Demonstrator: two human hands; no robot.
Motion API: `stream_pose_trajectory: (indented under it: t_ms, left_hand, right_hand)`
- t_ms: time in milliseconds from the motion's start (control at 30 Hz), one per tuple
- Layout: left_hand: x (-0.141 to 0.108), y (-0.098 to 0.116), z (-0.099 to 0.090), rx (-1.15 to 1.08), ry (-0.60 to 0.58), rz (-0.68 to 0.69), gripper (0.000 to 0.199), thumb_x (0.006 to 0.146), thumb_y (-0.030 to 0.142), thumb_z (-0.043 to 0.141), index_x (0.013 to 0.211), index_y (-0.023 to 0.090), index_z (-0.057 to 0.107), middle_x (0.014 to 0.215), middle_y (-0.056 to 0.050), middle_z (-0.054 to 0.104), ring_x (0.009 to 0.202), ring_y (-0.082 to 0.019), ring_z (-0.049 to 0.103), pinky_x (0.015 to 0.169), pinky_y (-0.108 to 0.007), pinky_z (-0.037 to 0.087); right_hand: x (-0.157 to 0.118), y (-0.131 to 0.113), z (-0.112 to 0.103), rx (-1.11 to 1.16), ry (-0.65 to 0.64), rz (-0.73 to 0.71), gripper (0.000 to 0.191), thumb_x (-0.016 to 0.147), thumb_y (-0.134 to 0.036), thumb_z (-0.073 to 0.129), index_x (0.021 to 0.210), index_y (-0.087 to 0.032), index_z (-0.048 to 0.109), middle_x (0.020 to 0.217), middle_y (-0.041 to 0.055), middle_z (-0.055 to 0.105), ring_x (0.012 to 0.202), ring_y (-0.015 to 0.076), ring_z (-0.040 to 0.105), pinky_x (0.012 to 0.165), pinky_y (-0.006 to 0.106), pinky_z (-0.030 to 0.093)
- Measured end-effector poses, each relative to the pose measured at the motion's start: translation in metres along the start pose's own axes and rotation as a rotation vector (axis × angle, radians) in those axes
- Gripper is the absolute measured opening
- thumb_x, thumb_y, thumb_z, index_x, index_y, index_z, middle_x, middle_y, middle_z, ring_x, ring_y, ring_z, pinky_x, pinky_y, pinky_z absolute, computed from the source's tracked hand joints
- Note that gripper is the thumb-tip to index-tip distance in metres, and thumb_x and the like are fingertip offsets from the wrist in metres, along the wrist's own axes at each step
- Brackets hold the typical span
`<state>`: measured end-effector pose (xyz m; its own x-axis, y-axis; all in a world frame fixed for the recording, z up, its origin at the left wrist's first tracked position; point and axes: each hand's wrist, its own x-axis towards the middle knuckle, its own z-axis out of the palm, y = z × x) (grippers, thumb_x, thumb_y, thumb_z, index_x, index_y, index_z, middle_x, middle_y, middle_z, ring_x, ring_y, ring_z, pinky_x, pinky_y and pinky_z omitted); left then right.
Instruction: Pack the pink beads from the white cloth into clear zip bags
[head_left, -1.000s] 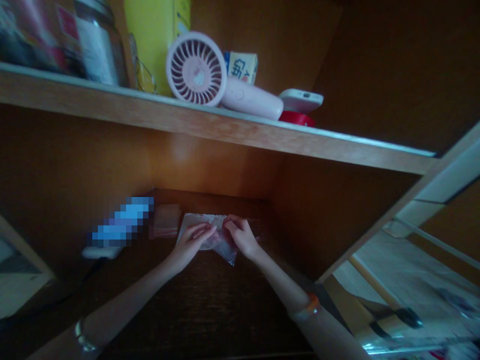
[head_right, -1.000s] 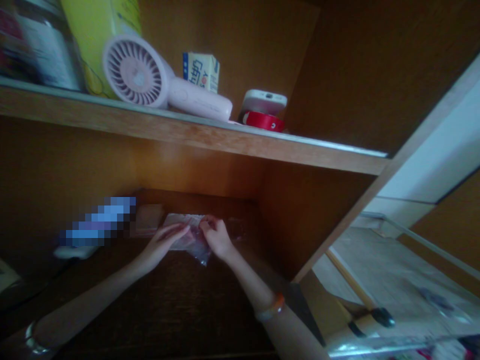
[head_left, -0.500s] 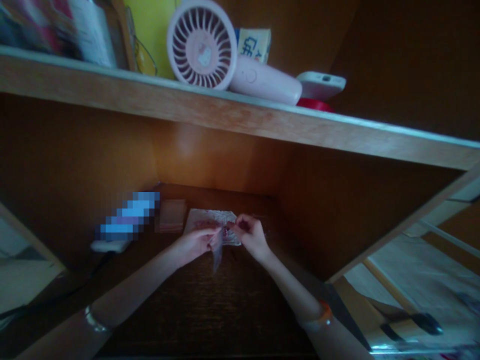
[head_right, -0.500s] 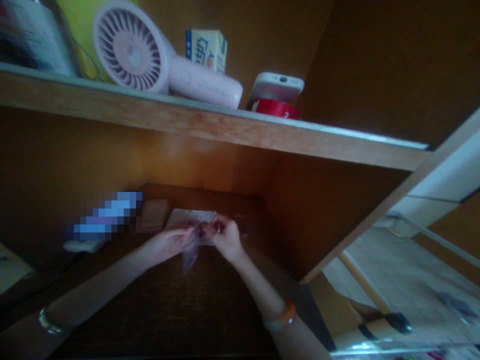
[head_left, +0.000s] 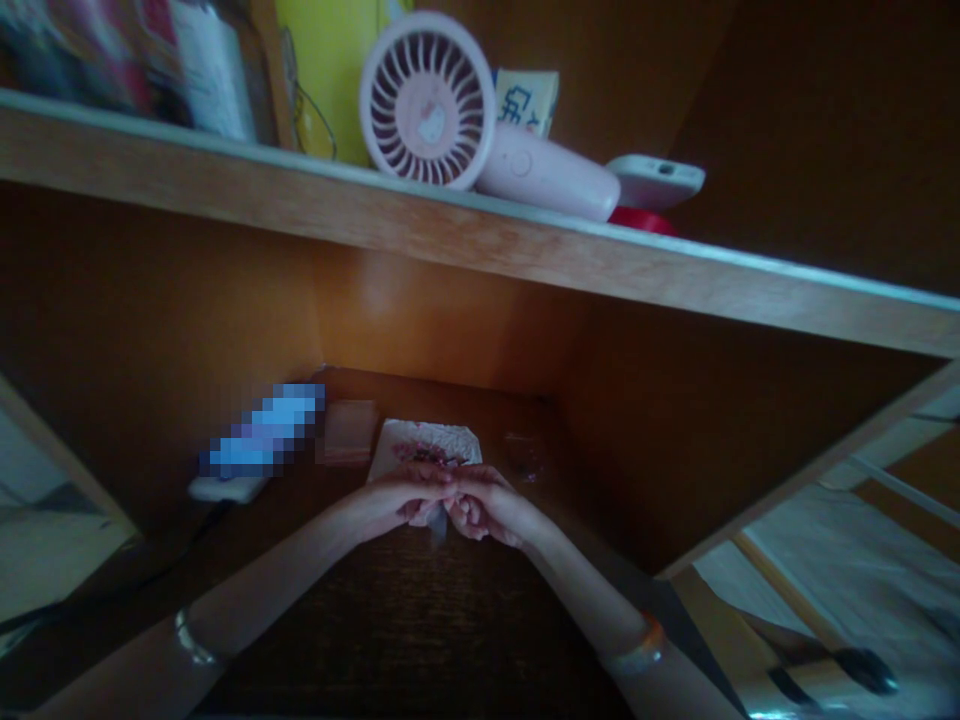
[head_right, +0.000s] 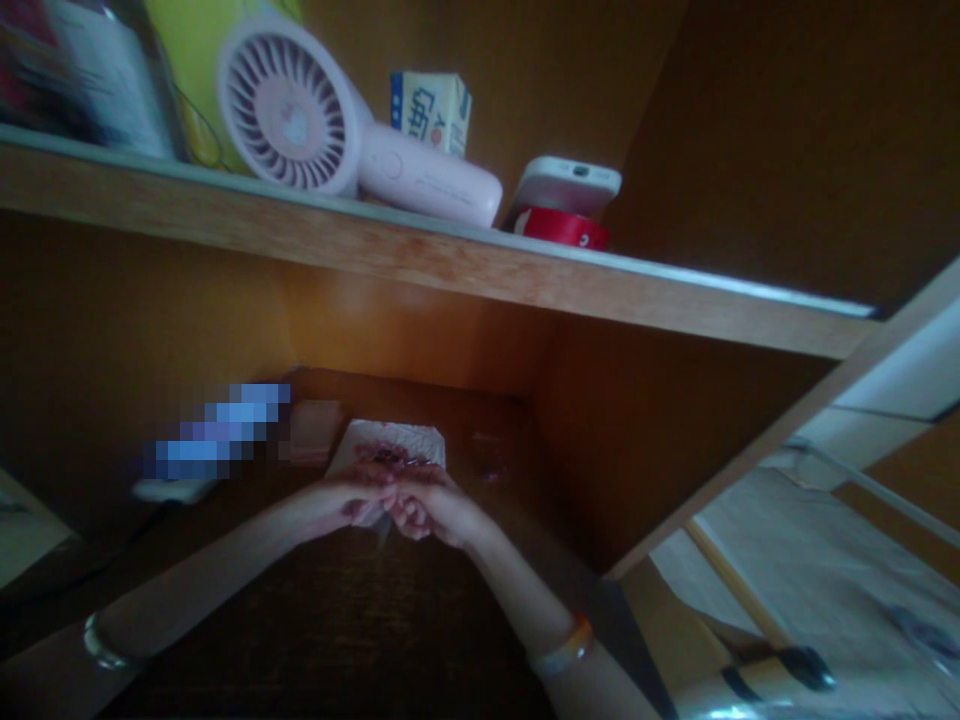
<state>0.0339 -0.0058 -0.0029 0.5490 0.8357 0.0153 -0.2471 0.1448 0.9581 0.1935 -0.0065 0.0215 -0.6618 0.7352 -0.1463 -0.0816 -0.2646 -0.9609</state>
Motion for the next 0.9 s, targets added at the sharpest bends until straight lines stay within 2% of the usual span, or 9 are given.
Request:
stream_pose_trajectory:
  t_ms: [100,200,333,433,500,633,700,800,900]
  left_hand:
    - [-0.001,0.003,0.003,-0.132,-0.067,-0.059,0.029,0.07,0.039,0.068,0.06,0.015,0.055,0.05,0.002,0.051,0.047,-0.01,0.049,0.051,-0.025,0.041]
    - [-0.003,0.005,0.002,-0.176,-0.144,-0.084,0.024,0.069,0.036,0.068,0.064,0.015,0.059,0.052,0.001,0.054,0.049,-0.013,0.054,0.056,-0.028,0.045]
    - [-0.004,0.007,0.0,-0.26,-0.043,-0.072,0.016,0.068,0.031,0.065,0.066,0.017,0.057,0.054,0.002,0.052,0.046,-0.009,0.048,0.052,-0.025,0.043]
    - [-0.004,0.011,0.004,-0.202,0.004,0.005,0.015,0.072,0.03,0.057,0.067,0.017,0.053,0.056,0.001,0.053,0.046,-0.01,0.047,0.051,-0.027,0.042]
    - [-0.004,0.015,0.008,-0.049,0.086,0.133,0.016,0.073,0.026,0.056,0.065,0.017,0.046,0.056,0.002,0.051,0.047,-0.01,0.047,0.05,-0.026,0.04]
    - [-0.006,0.017,0.013,0.522,0.519,0.547,0.017,0.071,0.016,0.061,0.066,0.017,0.044,0.063,0.004,0.048,0.057,-0.01,0.048,0.053,-0.022,0.038]
    - [-0.009,0.016,0.013,0.766,0.652,0.747,0.012,0.075,0.012,0.059,0.07,0.017,0.05,0.071,0.002,0.05,0.065,-0.011,0.05,0.058,-0.023,0.04]
    - [-0.012,0.013,0.009,1.021,0.609,0.952,0.016,0.079,0.004,0.051,0.073,0.018,0.057,0.084,-0.001,0.054,0.08,-0.013,0.055,0.071,-0.026,0.046]
    - [-0.013,0.008,0.004,1.203,0.551,0.983,0.028,0.078,-0.002,0.046,0.085,0.02,0.063,0.1,-0.005,0.056,0.092,-0.016,0.056,0.077,-0.031,0.048]
  right_hand:
    - [0.0,0.0,0.0,0.073,-0.057,-0.052,0.026,0.075,-0.035,0.061,0.062,-0.015,0.054,0.044,-0.0059,0.048,0.036,0.0048,0.046,0.032,0.015,0.029]
    - [0.0,0.0,0.002,0.085,-0.122,-0.069,0.025,0.075,-0.036,0.063,0.075,-0.011,0.059,0.06,0.0014,0.061,0.055,0.011,0.061,0.049,0.02,0.047]
    - [-0.001,-0.001,0.005,0.185,-0.172,-0.122,0.022,0.078,-0.033,0.063,0.085,-0.012,0.06,0.073,0.0048,0.066,0.07,0.0133,0.065,0.068,0.027,0.052]
    - [-0.001,-0.002,0.006,0.163,-0.105,-0.206,0.016,0.079,-0.029,0.061,0.077,-0.013,0.061,0.066,0.0023,0.065,0.065,0.0121,0.064,0.066,0.025,0.051]
    - [0.001,0.0,0.006,0.052,0.027,-0.285,0.021,0.079,-0.029,0.059,0.065,-0.014,0.061,0.058,0.002,0.063,0.054,0.0102,0.06,0.054,0.021,0.047]
    - [0.005,0.007,0.003,-0.142,0.343,-0.4,0.035,0.078,-0.032,0.057,0.048,-0.016,0.052,0.044,0.0003,0.057,0.036,0.0074,0.046,0.039,0.019,0.033]
    - [0.006,0.012,0.004,-0.21,0.456,-0.453,0.035,0.078,-0.034,0.058,0.047,-0.017,0.05,0.041,-0.0016,0.053,0.036,0.0076,0.044,0.039,0.02,0.032]
    - [0.003,0.016,0.01,-0.367,0.509,-0.553,0.033,0.079,-0.032,0.057,0.05,-0.018,0.05,0.044,-0.003,0.051,0.042,0.0081,0.045,0.045,0.021,0.035]
    - [0.0,0.016,0.015,-0.464,0.51,-0.61,0.029,0.08,-0.028,0.054,0.053,-0.018,0.051,0.049,-0.003,0.051,0.047,0.0087,0.045,0.05,0.022,0.036]
